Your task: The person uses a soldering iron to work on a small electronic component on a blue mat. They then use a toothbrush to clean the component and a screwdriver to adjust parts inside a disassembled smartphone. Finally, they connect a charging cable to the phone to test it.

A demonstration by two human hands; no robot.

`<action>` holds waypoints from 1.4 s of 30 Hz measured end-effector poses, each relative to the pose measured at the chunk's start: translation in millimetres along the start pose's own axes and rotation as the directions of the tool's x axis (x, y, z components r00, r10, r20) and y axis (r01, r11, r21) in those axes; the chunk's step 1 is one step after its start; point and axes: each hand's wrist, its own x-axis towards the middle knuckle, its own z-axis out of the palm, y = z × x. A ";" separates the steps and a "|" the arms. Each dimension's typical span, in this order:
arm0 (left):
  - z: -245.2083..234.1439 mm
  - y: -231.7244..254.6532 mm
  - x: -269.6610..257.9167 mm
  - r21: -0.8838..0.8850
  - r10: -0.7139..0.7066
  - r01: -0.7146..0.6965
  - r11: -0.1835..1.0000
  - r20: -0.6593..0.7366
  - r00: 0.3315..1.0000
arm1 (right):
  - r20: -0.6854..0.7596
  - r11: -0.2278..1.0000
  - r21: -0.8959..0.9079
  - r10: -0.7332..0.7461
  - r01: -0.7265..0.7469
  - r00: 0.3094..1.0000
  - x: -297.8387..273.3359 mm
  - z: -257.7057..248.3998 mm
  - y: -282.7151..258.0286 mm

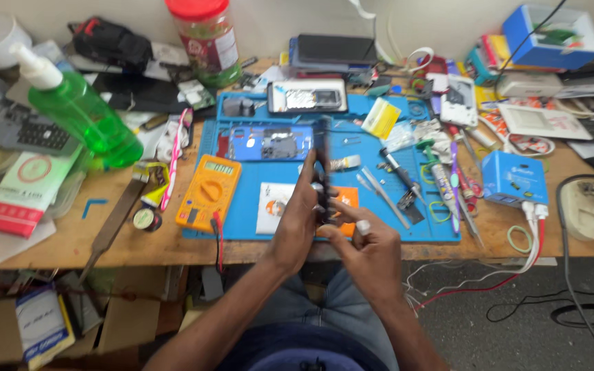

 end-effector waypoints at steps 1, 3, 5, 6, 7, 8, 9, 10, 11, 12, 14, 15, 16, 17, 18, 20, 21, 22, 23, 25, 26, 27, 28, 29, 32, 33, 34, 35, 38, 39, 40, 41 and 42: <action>-3.3 -4.1 -2.4 -0.240 -0.017 0.040 0.970 0.098 0.995 | -0.019 0.992 0.038 -0.118 0.119 0.993 -3.9 -0.9 -3.5; -11.4 -5.7 -1.1 -0.533 0.010 0.113 0.838 0.223 0.975 | -0.082 0.926 0.114 -0.352 0.360 0.932 -0.8 -3.7 -8.4; -14.8 -4.7 3.8 -0.565 -0.003 0.128 0.815 0.217 0.976 | -0.138 0.951 0.086 -0.283 0.296 0.949 12.9 -13.2 -8.5; -14.8 -4.2 5.7 -0.525 -0.024 0.118 0.843 0.182 0.983 | -0.169 0.962 0.069 -0.250 0.264 0.953 19.8 -16.9 -7.5; -14.5 -3.5 6.2 -0.532 -0.031 0.126 0.838 0.184 0.982 | -0.137 0.963 0.052 -0.256 0.265 0.957 26.7 -19.4 -5.9; -13.7 -3.7 4.9 -0.538 -0.044 0.141 0.831 0.188 0.981 | -0.108 0.965 0.035 -0.256 0.261 0.961 31.7 -21.9 -3.7; -12.5 -4.2 2.7 -0.544 -0.057 0.154 0.825 0.191 0.980 | -0.078 0.966 0.019 -0.256 0.258 0.964 35.0 -23.0 -2.2; -11.6 -4.3 1.6 -0.553 -0.077 0.164 0.817 0.177 0.981 | -0.061 0.957 -0.010 -0.289 0.289 0.955 37.9 -22.5 -2.1; -10.7 -4.5 0.2 -0.563 -0.097 0.173 0.809 0.162 0.982 | -0.043 0.947 -0.038 -0.321 0.319 0.946 40.6 -21.6 -3.4; -10.5 -4.4 0.7 -0.570 -0.111 0.178 0.802 0.150 0.982 | -0.027 0.933 -0.065 -0.357 0.355 0.934 45.0 -20.6 -5.9; -12.0 -5.5 1.2 -0.571 -0.112 0.182 0.800 0.156 0.981 | -0.009 0.932 -0.086 -0.353 0.351 0.936 52.8 -17.8 -12.4; -13.6 -6.9 1.0 -0.573 -0.113 0.183 0.799 0.156 0.981 | 0.002 0.933 -0.096 -0.349 0.347 0.937 56.4 -16.6 -15.3; -15.4 -8.9 0.3 -0.575 -0.108 0.180 0.798 0.157 0.982 | 0.011 0.917 -0.106 -0.386 0.385 0.923 59.8 -15.6 -17.5; -17.1 -11.0 -1.2 -0.577 -0.102 0.176 0.797 0.158 0.982 | 0.021 0.899 -0.116 -0.422 0.421 0.906 62.9 -14.7 -19.0; -18.6 -12.9 -2.4 -0.580 -0.097 0.173 0.796 0.159 0.982 | 0.032 0.881 -0.126 -0.456 0.456 0.889 66.1 -14.0 -20.1; -20.8 -14.9 -0.9 -0.595 -0.081 0.168 0.786 0.171 0.982 | 0.058 0.871 -0.137 -0.469 0.472 0.881 75.1 -13.6 -21.6; -21.6 -15.1 -0.3 -0.602 -0.071 0.166 0.781 0.178 0.981 | 0.070 0.865 -0.143 -0.476 0.481 0.877 78.6 -13.3 -22.0; -21.4 -16.0 -1.8 -0.587 -0.078 0.163 0.793 0.168 0.983 | 0.073 0.870 -0.136 -0.468 0.474 0.881 79.4 -13.7 -21.5; -20.9 -16.4 -2.9 -0.570 -0.085 0.161 0.805 0.157 0.984 | 0.076 0.875 -0.128 -0.461 0.467 0.884 79.1 -14.2 -20.9; -20.6 -13.8 -0.6 -0.546 -0.099 0.164 0.821 0.146 0.984 | 0.067 0.891 -0.095 -0.440 0.445 0.895 78.4 -15.8 -20.8; -20.1 -12.4 0.1 -0.542 -0.110 0.169 0.823 0.139 0.984 | 0.062 0.903 -0.068 -0.421 0.425 0.905 76.0 -16.6 -20.3; -20.5 -11.1 2.2 -0.538 -0.121 0.174 0.825 0.133 0.984 | 0.058 0.913 -0.041 -0.402 0.405 0.914 73.9 -17.3 -19.0; -20.8 -11.8 0.4 -0.561 -0.131 0.177 0.809 0.121 0.984 | 0.052 0.929 -0.068 -0.361 0.364 0.931 67.7 -17.8 -15.4; -21.7 -12.8 -0.3 -0.583 -0.142 0.179 0.793 0.110 0.984 | 0.045 0.942 -0.096 -0.320 0.323 0.946 61.6 -18.2 -10.8; -23.0 -12.8 1.7 -0.597 -0.124 0.145 0.789 0.076 0.989 | 0.035 0.977 0.051 -0.208 0.206 0.978 50.3 -17.2 4.2; -22.7 -11.6 2.7 -0.591 -0.110 0.128 0.796 0.067 0.992 | 0.037 0.976 0.139 -0.171 0.165 0.985 46.9 -16.6 9.5; -22.6 -10.5 4.2 -0.612 -0.095 0.117 0.782 0.069 0.993 | 0.038 0.965 0.227 -0.140 0.128 0.989 45.4 -15.7 15.5; -22.5 -9.8 5.2 -0.633 -0.079 0.107 0.767 0.072 0.994 | 0.043 0.945 0.313 -0.109 0.090 0.993 44.5 -14.0 22.0; -22.8 -11.0 2.9 -0.656 -0.071 0.092 0.749 0.059 0.996 | 0.034 0.882 0.470 -0.022 0.003 0.999 40.7 -7.9 42.8; -23.0 -11.2 2.2 -0.656 -0.073 0.091 0.749 0.055 0.996 | 0.025 0.862 0.507 0.005 -0.017 1.000 39.8 -6.1 48.3; -22.7 -11.6 1.0 -0.653 -0.073 0.091 0.751 0.055 0.996 | 0.018 0.846 0.533 0.002 -0.011 1.000 38.0 -5.3 53.0; -22.5 -11.7 0.3 -0.651 -0.073 0.092 0.754 0.056 0.996 | 0.011 0.830 0.558 0.000 -0.006 1.000 36.7 -4.8 56.7; -22.4 -11.3 1.1 -0.647 -0.070 0.091 0.757 0.058 0.996 | 0.002 0.812 0.583 -0.005 0.003 1.000 36.5 -4.3 59.2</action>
